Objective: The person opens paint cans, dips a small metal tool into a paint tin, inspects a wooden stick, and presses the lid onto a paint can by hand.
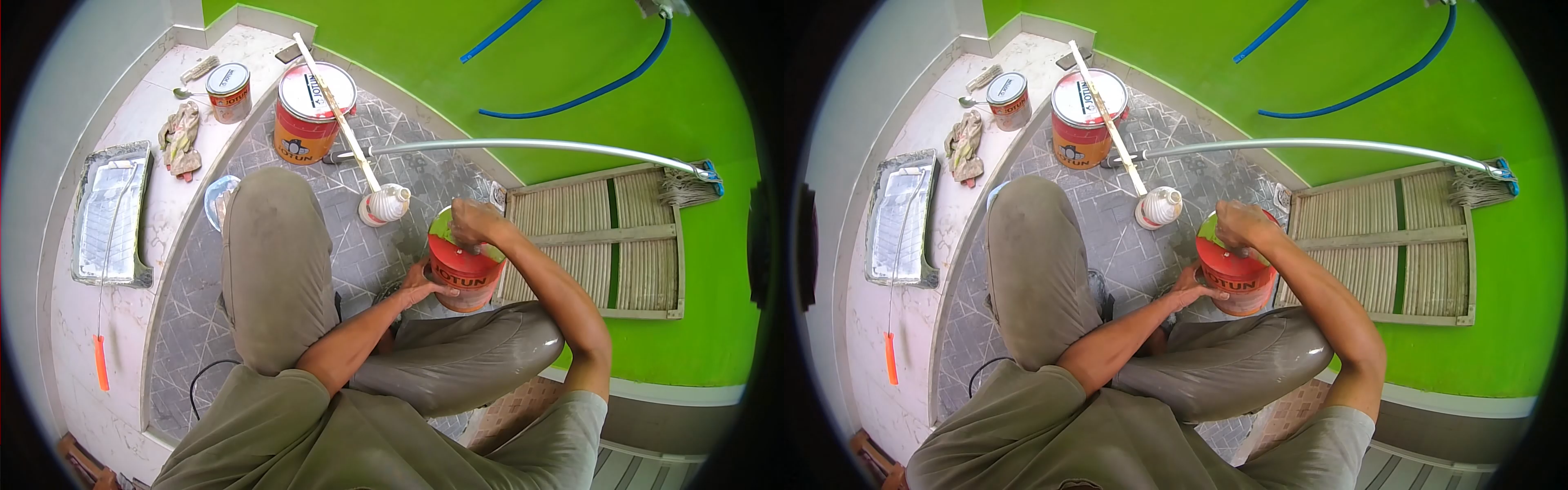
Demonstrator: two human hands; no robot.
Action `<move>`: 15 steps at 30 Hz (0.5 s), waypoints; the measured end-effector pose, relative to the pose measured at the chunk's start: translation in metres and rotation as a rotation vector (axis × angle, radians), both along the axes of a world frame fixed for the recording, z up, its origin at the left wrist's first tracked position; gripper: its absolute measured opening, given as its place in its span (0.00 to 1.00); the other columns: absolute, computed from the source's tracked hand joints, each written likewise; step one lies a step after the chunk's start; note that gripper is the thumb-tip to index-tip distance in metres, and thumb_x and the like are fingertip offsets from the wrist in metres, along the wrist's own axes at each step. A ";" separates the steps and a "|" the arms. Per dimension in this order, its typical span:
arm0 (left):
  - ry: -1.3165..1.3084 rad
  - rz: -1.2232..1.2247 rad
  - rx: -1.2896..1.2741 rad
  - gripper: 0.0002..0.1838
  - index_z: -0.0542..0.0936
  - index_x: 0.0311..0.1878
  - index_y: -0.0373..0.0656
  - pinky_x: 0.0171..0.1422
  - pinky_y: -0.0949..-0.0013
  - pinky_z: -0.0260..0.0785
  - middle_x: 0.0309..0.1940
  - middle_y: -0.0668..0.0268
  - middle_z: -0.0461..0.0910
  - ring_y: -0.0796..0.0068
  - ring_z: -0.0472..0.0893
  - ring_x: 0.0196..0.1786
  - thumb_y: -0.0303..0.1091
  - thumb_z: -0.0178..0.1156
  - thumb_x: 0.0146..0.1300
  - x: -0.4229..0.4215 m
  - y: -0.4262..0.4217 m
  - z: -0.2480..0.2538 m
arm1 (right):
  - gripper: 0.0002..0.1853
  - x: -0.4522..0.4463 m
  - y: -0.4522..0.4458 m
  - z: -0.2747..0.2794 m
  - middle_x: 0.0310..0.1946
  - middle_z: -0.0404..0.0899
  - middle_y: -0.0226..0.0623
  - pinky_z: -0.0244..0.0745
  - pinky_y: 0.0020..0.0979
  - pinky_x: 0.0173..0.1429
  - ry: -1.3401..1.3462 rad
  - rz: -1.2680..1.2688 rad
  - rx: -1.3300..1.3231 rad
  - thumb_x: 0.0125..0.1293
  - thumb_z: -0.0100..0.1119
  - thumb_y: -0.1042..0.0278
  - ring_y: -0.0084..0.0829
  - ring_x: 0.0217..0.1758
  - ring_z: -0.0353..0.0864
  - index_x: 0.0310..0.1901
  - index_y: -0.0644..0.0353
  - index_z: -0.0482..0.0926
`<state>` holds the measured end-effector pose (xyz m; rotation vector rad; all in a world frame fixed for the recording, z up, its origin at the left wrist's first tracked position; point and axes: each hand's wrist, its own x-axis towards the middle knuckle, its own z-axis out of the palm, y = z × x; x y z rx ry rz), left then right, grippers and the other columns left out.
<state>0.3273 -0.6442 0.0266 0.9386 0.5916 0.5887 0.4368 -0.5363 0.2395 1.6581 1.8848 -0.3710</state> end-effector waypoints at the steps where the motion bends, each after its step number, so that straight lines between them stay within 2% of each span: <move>1: 0.000 0.001 -0.005 0.69 0.66 0.79 0.38 0.84 0.53 0.61 0.74 0.51 0.73 0.53 0.71 0.78 0.50 0.91 0.30 -0.001 0.000 0.002 | 0.18 0.000 0.000 0.000 0.42 0.87 0.64 0.87 0.53 0.49 -0.003 -0.009 -0.011 0.65 0.64 0.63 0.60 0.48 0.91 0.45 0.73 0.81; 15: 0.005 -0.010 -0.019 0.68 0.67 0.78 0.36 0.84 0.54 0.62 0.73 0.50 0.74 0.53 0.71 0.77 0.50 0.92 0.29 -0.001 -0.001 0.002 | 0.14 0.003 0.000 -0.005 0.39 0.88 0.64 0.86 0.53 0.49 0.032 -0.045 0.036 0.61 0.66 0.66 0.60 0.47 0.91 0.39 0.72 0.85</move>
